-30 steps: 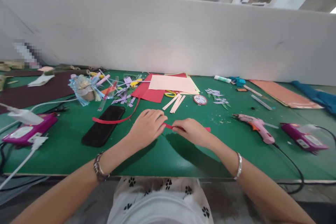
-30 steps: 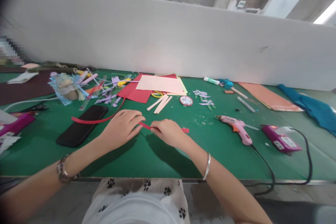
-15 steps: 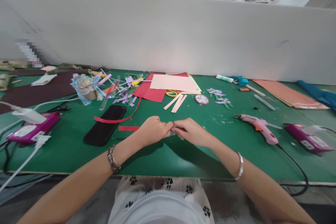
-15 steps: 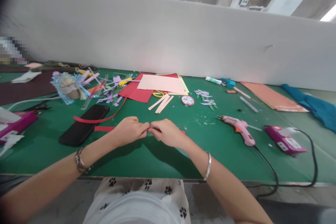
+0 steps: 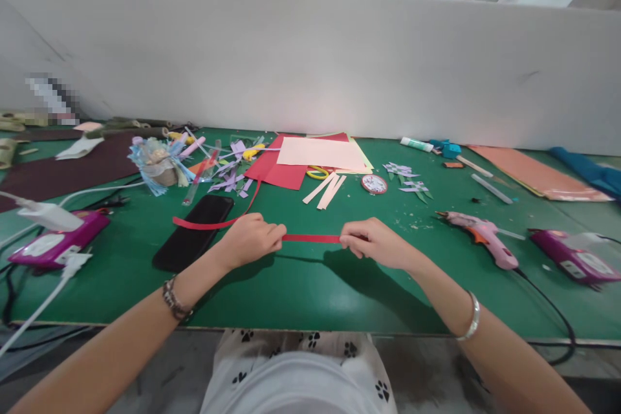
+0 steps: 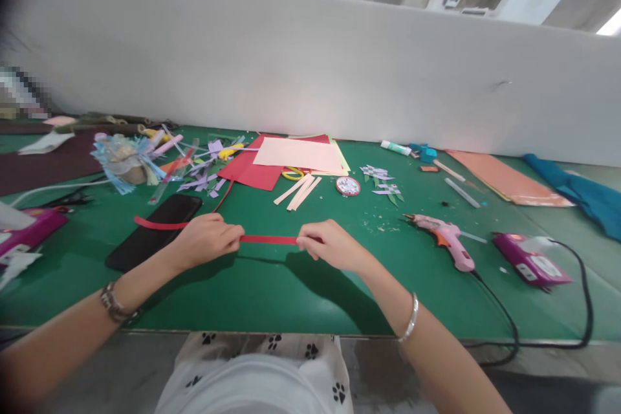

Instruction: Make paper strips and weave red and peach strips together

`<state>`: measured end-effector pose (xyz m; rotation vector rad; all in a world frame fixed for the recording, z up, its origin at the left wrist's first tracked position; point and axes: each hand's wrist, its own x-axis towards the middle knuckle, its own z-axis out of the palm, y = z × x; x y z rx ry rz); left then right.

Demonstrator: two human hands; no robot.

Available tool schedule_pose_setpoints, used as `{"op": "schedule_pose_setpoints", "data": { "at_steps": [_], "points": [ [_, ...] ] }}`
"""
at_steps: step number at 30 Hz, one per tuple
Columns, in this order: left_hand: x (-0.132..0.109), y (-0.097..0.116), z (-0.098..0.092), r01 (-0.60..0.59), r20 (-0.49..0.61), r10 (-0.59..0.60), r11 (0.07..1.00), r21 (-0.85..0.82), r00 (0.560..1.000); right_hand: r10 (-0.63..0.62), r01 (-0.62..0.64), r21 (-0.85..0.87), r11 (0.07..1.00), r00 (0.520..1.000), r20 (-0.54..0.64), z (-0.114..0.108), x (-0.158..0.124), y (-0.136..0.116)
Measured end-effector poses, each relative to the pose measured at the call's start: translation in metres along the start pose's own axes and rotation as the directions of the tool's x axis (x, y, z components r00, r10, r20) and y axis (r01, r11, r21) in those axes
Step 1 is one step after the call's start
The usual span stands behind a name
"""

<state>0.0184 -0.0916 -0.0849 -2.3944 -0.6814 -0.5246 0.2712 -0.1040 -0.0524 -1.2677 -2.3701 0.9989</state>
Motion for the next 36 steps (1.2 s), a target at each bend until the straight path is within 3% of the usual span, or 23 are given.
{"op": "schedule_pose_setpoints", "data": {
  "at_steps": [6,11,15,18,21,26,30,36],
  "points": [
    [-0.019,-0.014,-0.001,0.045,0.026,-0.047,0.997,0.069,0.999,0.023,-0.023,-0.032,0.999,1.000,0.001,-0.007,-0.005,0.000],
    [-0.035,-0.035,-0.004,0.151,0.153,-0.161,0.986,0.077,0.975,0.013,-0.013,-0.130,0.991,1.000,0.000,-0.011,-0.007,-0.001],
    [-0.019,-0.027,-0.012,0.320,0.159,-0.306,0.945,-0.074,0.939,-0.054,0.062,-0.243,0.968,0.998,0.038,-0.004,-0.004,-0.006],
    [0.010,0.000,-0.018,0.246,0.210,-0.178,0.900,-0.361,0.961,-0.141,0.160,-0.352,0.922,0.987,0.078,0.006,0.003,-0.015],
    [0.031,0.023,-0.019,0.221,0.309,-0.062,0.830,-0.512,0.949,-0.180,0.204,-0.432,0.879,0.979,0.096,0.012,0.008,-0.024],
    [0.026,0.028,-0.013,0.146,0.353,0.009,0.900,-0.410,0.936,-0.164,0.195,-0.427,0.883,0.981,0.108,0.008,0.006,-0.027],
    [0.021,0.027,-0.011,0.084,0.275,0.009,0.942,-0.324,0.961,-0.151,0.178,-0.361,0.915,0.983,0.102,0.009,0.005,-0.025],
    [0.031,0.039,-0.007,0.100,0.156,-0.048,0.935,-0.340,0.987,-0.105,0.115,-0.451,0.885,0.993,0.046,0.016,0.010,-0.032]
  ]
}}
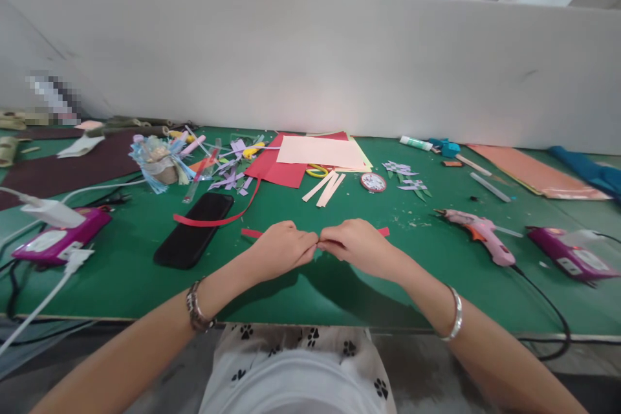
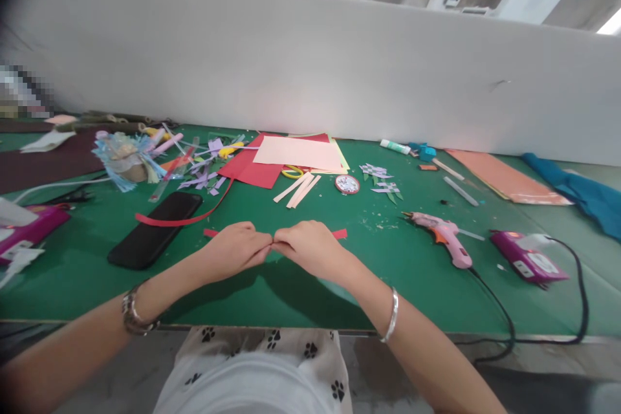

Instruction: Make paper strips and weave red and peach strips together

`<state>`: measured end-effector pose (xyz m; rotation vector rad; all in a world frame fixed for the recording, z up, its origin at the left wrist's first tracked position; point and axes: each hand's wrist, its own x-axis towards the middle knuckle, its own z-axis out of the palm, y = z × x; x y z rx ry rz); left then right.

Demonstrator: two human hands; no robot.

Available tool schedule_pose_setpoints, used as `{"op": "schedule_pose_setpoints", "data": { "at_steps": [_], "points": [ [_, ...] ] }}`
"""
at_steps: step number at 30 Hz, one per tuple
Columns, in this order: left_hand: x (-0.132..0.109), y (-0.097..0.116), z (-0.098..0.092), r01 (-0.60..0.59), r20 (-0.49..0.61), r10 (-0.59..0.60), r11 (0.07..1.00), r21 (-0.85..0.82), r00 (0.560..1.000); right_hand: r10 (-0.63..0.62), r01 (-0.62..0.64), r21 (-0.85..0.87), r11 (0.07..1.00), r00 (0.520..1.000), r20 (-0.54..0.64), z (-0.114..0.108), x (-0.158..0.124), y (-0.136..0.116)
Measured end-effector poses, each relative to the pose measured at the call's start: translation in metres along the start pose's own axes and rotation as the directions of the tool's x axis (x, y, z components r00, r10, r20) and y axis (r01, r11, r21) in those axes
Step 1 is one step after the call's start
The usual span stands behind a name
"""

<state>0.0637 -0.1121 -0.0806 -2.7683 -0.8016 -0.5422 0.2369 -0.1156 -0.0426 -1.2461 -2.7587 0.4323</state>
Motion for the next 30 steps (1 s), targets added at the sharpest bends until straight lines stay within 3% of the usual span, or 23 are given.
{"op": "schedule_pose_setpoints", "data": {
  "at_steps": [6,11,18,22,25,28,30],
  "points": [
    [-0.003,-0.003,-0.001,-0.008,-0.143,0.022,0.996,0.094,0.989,0.002,-0.004,0.080,0.997,1.000,0.027,-0.006,0.001,-0.006],
    [-0.015,-0.021,-0.006,-0.042,-0.160,0.086,0.966,0.256,0.983,0.028,-0.027,0.196,0.980,1.000,-0.002,-0.013,-0.010,0.004],
    [-0.046,-0.043,-0.012,-0.015,-0.160,0.077,0.932,0.363,0.984,0.073,-0.069,0.282,0.957,0.997,-0.002,-0.020,-0.023,0.017],
    [-0.062,-0.071,-0.016,0.126,-0.116,-0.086,0.905,0.407,0.990,0.086,-0.073,0.256,0.964,0.996,-0.040,-0.026,-0.024,0.021],
    [-0.065,-0.086,-0.021,0.343,-0.111,-0.326,0.856,0.387,0.939,0.079,-0.066,0.232,0.970,0.996,-0.049,-0.028,-0.024,0.023],
    [-0.049,-0.075,-0.028,0.505,-0.113,-0.493,0.841,0.191,0.863,0.025,-0.022,0.191,0.981,1.000,-0.013,-0.024,-0.021,0.022],
    [-0.031,-0.054,-0.031,0.435,-0.062,-0.436,0.900,-0.025,0.898,-0.030,0.030,0.153,0.988,1.000,0.000,-0.018,-0.017,0.019]
  ]
}}
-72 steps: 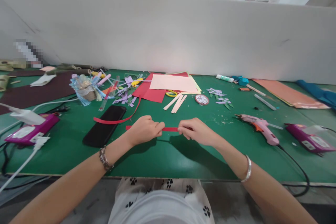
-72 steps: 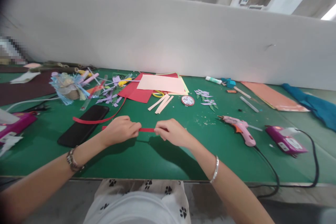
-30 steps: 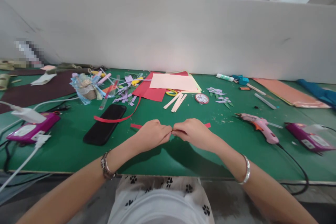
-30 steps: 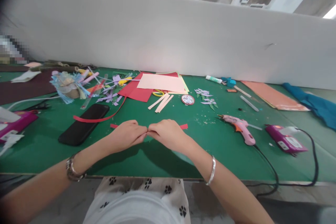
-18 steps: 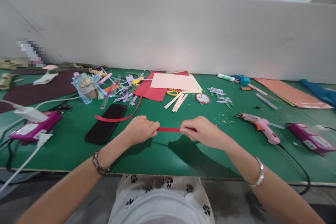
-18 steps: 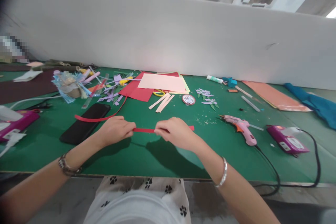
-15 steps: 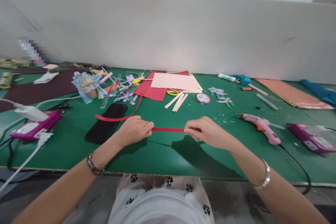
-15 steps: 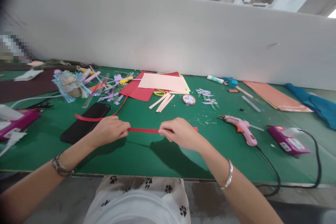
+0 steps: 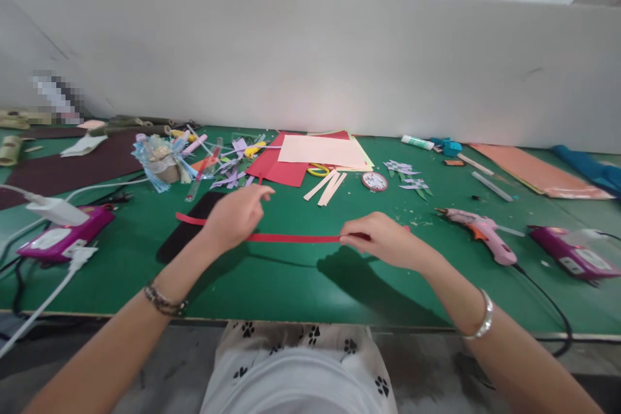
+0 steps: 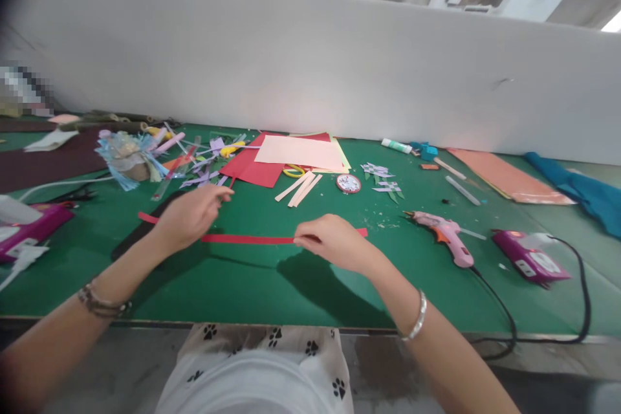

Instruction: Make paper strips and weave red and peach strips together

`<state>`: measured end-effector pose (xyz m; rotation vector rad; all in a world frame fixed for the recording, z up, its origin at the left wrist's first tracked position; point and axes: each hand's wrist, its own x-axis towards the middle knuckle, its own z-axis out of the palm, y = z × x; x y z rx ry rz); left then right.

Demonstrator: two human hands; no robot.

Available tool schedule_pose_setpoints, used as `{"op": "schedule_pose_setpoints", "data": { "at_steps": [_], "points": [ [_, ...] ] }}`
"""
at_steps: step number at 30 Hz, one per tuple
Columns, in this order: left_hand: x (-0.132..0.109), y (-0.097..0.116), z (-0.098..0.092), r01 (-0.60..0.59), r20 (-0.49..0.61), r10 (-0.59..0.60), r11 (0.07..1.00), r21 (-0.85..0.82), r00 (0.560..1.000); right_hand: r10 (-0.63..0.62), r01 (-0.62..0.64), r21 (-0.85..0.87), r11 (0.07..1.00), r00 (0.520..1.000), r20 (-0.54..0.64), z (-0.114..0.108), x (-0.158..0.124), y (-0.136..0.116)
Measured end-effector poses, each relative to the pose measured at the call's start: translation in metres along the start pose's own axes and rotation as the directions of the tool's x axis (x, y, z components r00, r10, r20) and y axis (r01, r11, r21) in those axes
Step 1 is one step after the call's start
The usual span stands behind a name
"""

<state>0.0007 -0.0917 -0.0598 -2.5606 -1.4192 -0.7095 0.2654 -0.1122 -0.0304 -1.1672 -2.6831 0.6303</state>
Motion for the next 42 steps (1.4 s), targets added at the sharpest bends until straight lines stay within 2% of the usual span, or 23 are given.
{"op": "schedule_pose_setpoints", "data": {
  "at_steps": [2,4,6,8,14,20,26,31,34,36,38,40,42],
  "points": [
    [0.005,0.030,-0.001,-0.130,0.107,0.145,0.982,-0.136,0.984,-0.057,0.057,-0.042,0.997,0.998,0.007,0.006,0.005,-0.001],
    [0.008,0.053,0.000,-0.184,0.280,0.231,0.965,-0.186,0.932,-0.092,0.091,-0.079,0.993,0.996,0.000,0.010,0.009,-0.003],
    [0.010,0.064,0.002,-0.165,0.397,0.227,0.969,-0.185,0.889,-0.088,0.084,-0.110,0.990,0.996,-0.032,0.013,0.011,-0.004],
    [0.012,0.067,0.003,-0.127,0.439,0.211,0.969,-0.213,0.873,-0.066,0.051,-0.159,0.986,0.994,-0.085,0.014,0.012,-0.006],
    [0.016,0.066,0.006,-0.064,0.389,0.218,0.926,-0.373,0.895,-0.107,0.041,-0.378,0.925,0.982,-0.157,0.021,0.018,-0.016],
    [0.015,0.071,0.006,-0.018,0.425,0.155,0.951,-0.309,0.892,-0.116,0.016,-0.387,0.922,0.964,-0.238,0.026,0.021,-0.012],
    [0.009,0.064,-0.011,0.061,0.451,0.114,0.933,-0.354,0.885,-0.121,-0.019,-0.377,0.926,0.931,-0.344,0.019,0.008,-0.001],
    [-0.001,0.046,-0.016,0.142,0.507,0.053,0.930,-0.338,0.861,-0.047,-0.098,-0.382,0.919,0.934,-0.354,0.016,-0.006,0.016],
    [-0.006,0.033,-0.015,0.161,0.507,0.001,0.947,-0.277,0.862,0.052,-0.204,-0.406,0.891,0.933,-0.355,0.010,-0.012,0.033],
    [-0.010,0.027,-0.014,0.155,0.491,-0.021,0.960,-0.234,0.871,0.149,-0.315,-0.406,0.858,0.908,-0.391,0.004,-0.014,0.043],
    [-0.011,0.025,-0.012,0.122,0.478,-0.011,0.972,-0.201,0.878,0.198,-0.389,-0.357,0.849,0.861,-0.468,0.001,-0.013,0.046],
    [-0.012,0.026,-0.010,0.069,0.473,0.026,0.981,-0.182,0.881,0.131,-0.309,-0.281,0.908,0.850,-0.511,0.002,-0.008,0.040],
    [-0.010,0.028,-0.009,0.025,0.468,0.059,0.985,-0.170,0.882,-0.056,-0.074,-0.257,0.964,0.884,-0.464,0.007,0.001,0.028]
  ]
}}
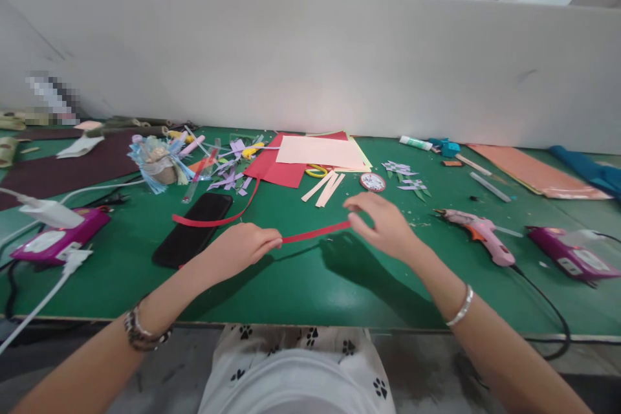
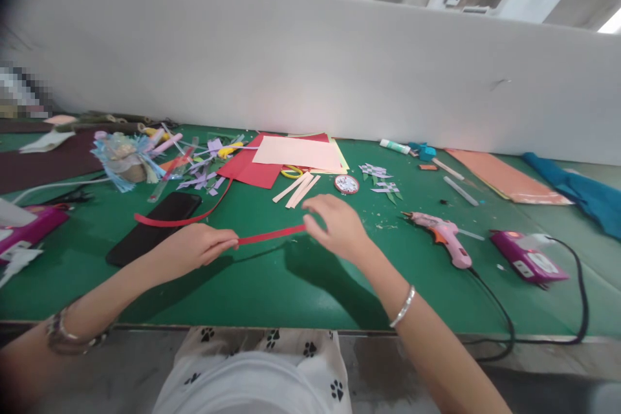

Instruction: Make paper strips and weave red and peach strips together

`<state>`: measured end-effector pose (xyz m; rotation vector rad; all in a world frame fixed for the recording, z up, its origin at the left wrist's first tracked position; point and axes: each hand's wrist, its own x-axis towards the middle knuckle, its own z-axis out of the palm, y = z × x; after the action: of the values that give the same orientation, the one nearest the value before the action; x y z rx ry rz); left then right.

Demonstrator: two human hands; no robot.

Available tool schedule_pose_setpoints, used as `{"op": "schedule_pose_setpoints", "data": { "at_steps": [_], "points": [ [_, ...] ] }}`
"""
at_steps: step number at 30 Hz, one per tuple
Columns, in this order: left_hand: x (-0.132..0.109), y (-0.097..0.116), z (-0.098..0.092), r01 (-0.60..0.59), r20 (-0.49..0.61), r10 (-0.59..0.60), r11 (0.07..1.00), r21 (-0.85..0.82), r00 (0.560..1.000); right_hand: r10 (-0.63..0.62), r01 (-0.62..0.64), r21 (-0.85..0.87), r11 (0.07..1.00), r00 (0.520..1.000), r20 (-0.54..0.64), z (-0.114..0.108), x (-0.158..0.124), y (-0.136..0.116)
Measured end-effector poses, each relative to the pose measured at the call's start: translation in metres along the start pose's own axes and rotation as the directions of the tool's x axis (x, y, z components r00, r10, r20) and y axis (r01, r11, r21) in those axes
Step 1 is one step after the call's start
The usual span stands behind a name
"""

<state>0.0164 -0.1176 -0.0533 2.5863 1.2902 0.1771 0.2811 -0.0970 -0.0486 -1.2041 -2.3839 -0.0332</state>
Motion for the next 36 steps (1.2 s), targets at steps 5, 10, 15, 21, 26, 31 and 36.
{"op": "schedule_pose_setpoints", "data": {
  "at_steps": [5,10,15,21,26,31,36],
  "points": [
    [0.006,0.003,-0.002,-0.062,0.038,0.060,0.996,0.059,0.998,-0.211,0.197,0.076,0.978,0.910,0.358,0.014,0.012,-0.029],
    [0.015,0.014,0.009,-0.178,-0.033,0.189,0.961,0.214,0.981,-0.084,0.088,0.014,0.996,0.862,0.501,0.020,0.017,-0.044],
    [0.024,0.025,0.026,-0.185,-0.190,0.273,0.905,0.383,0.943,-0.086,-0.012,0.188,0.982,0.861,0.501,0.022,0.022,-0.049],
    [0.025,0.017,0.036,-0.282,-0.383,0.490,0.829,0.484,0.783,-0.106,-0.132,0.427,0.895,0.866,0.489,0.022,0.022,-0.045],
    [0.025,0.007,0.037,-0.309,-0.347,0.538,0.787,0.535,0.769,-0.112,-0.115,0.419,0.901,0.869,0.481,0.019,0.020,-0.044],
    [0.025,-0.009,0.035,-0.271,-0.335,0.525,0.772,0.575,0.783,-0.045,-0.191,0.427,0.884,0.873,0.485,0.011,0.014,-0.032],
    [0.018,-0.028,0.031,-0.226,-0.364,0.521,0.760,0.609,0.772,0.036,-0.286,0.422,0.860,0.860,0.508,0.003,0.007,-0.019]
  ]
}}
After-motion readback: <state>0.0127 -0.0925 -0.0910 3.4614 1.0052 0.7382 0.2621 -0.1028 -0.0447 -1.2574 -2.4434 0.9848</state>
